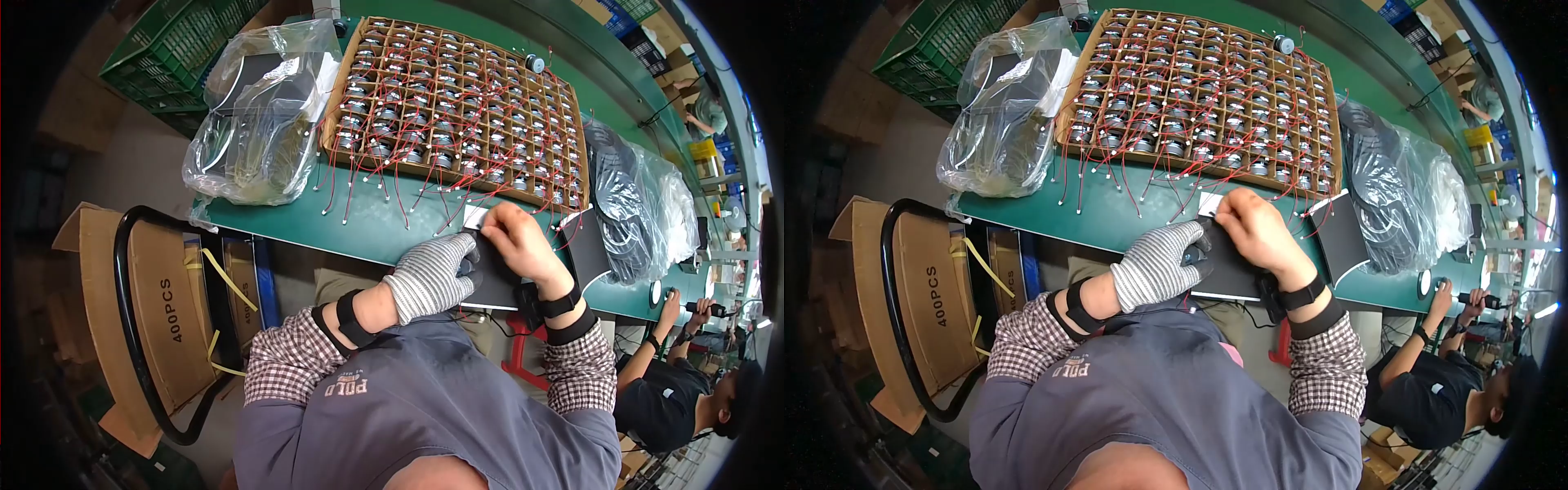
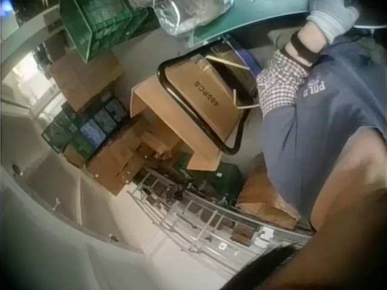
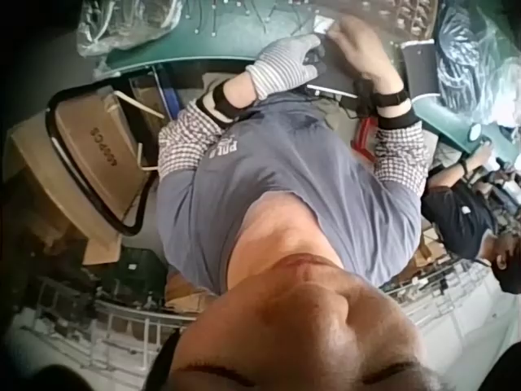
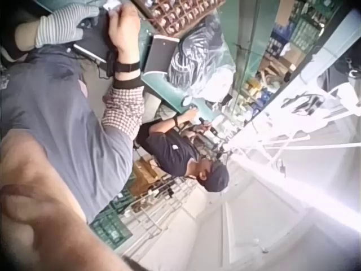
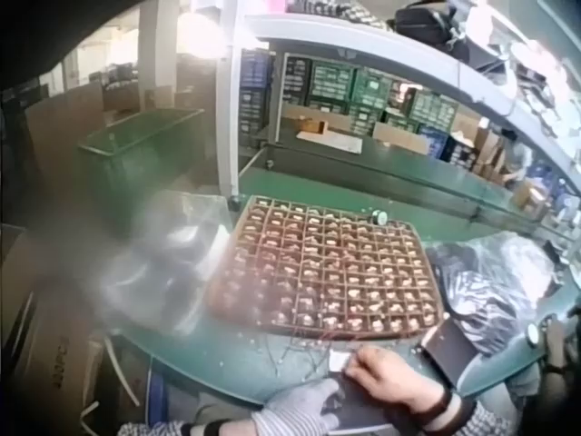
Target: The person picks up a speaker from a tray, peels a backing from an adhesive ring, and presses the ring onto the speaker. This process is repeated for several speakers before the person begins pressing the speakers onto a black foam pad.
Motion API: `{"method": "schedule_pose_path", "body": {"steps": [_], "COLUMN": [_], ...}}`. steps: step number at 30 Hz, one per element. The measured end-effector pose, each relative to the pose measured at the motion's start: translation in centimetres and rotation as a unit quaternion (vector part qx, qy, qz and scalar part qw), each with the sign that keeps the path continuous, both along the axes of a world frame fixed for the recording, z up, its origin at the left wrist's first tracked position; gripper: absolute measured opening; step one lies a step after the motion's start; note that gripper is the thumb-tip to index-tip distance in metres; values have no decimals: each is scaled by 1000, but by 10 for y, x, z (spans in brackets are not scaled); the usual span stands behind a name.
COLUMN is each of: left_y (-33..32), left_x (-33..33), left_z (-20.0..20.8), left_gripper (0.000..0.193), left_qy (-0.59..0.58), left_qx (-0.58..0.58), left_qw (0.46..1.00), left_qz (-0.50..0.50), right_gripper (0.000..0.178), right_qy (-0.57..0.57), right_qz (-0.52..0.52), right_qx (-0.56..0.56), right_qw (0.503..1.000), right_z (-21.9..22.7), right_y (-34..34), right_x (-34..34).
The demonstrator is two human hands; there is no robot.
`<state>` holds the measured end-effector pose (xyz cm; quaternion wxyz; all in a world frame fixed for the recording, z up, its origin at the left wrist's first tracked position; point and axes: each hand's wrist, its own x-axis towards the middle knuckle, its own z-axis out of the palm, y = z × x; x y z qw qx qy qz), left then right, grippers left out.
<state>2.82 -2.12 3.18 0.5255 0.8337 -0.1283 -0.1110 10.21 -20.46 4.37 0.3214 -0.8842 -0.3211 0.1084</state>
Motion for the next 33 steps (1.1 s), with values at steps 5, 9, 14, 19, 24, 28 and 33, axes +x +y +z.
{"method": "schedule_pose_path", "body": {"steps": [5, 9, 14, 19, 24, 28, 33], "left_y": [0, 1, 9, 21, 22, 24, 25], "left_x": [1, 1, 5, 11, -1, -5, -9], "left_z": [5, -1, -9, -3, -2, 6, 4], "left_gripper": [25, 29, 29, 21, 23, 24, 25], "left_qy": [27, 12, 21, 277, 290, 314, 327], "left_qx": [10, 6, -135, -446, -471, -501, -486], "left_qw": [999, 1000, 991, 847, 830, 800, 798], "left_qz": [-14, -6, 16, 77, 77, 100, 141], "right_gripper": [10, 12, 12, 16, 14, 15, 19], "right_qy": [321, 295, 320, 380, 417, 427, 422], "right_qz": [-122, -124, -92, -93, -72, -69, -56], "right_qx": [403, 624, 609, 312, 237, 228, 249], "right_qw": [848, 713, 720, 866, 874, 872, 870], "right_z": [20, 49, 58, 45, 41, 35, 29], "right_y": [-40, -63, -63, -25, 7, 18, 24], "right_x": [-4, -7, -15, -31, -34, -35, -36]}}
